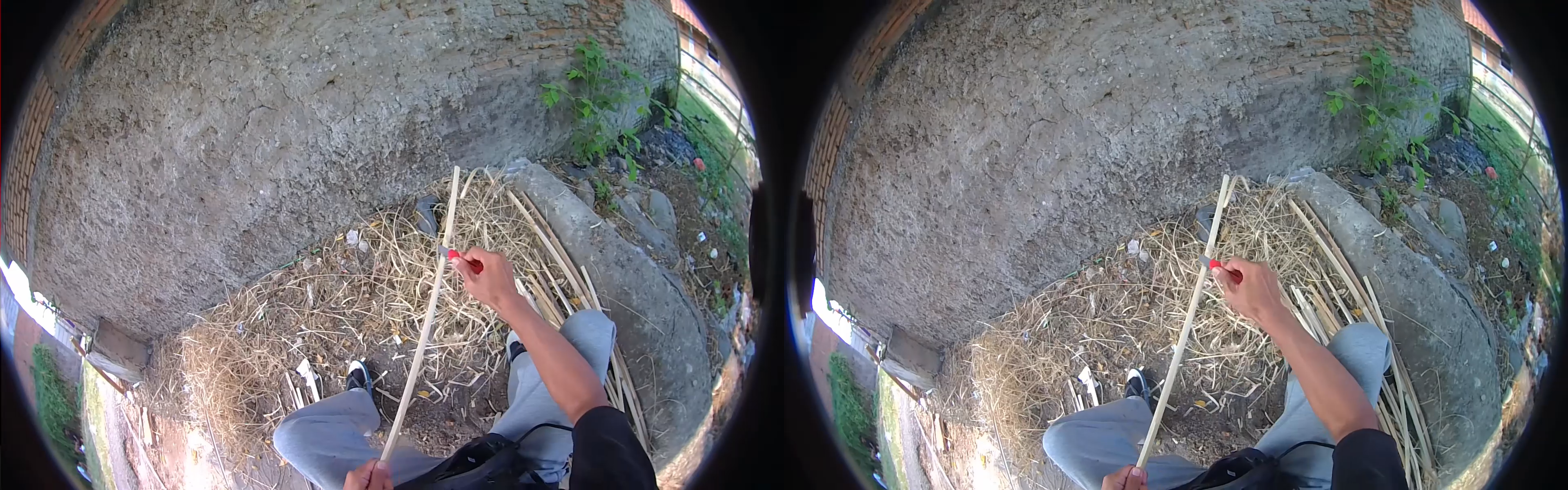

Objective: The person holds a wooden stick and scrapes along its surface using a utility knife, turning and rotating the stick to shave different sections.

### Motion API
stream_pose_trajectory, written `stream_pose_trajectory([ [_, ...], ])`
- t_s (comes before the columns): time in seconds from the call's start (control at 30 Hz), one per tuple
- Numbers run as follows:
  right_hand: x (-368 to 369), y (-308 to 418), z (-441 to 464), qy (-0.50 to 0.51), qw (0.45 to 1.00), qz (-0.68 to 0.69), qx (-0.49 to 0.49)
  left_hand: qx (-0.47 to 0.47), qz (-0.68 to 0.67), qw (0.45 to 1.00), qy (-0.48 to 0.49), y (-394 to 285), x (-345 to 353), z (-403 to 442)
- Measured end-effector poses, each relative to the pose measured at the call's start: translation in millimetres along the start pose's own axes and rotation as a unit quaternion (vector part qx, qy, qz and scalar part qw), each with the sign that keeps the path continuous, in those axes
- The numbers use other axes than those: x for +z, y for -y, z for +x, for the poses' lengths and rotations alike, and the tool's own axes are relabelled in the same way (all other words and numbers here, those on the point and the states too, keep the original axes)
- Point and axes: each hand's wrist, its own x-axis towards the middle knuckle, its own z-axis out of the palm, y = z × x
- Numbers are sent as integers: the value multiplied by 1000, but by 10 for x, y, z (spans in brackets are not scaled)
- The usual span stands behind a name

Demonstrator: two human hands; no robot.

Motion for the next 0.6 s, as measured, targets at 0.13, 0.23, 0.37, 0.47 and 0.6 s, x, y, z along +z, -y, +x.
stream_pose_trajectory([
  [0.13,-52,162,-55,-14,999,39,2,-274,-276,917,87,-179,-382,19],
  [0.23,-83,121,-160,-5,982,185,35,-284,-342,892,82,-73,-347,17],
  [0.37,-139,182,-272,43,884,430,178,-297,-372,877,70,26,-321,50],
  [0.47,-135,250,-284,35,843,490,220,-326,-385,860,81,18,-324,65],
  [0.6,-60,351,-294,31,891,403,209,-281,-376,880,65,45,-265,35],
])
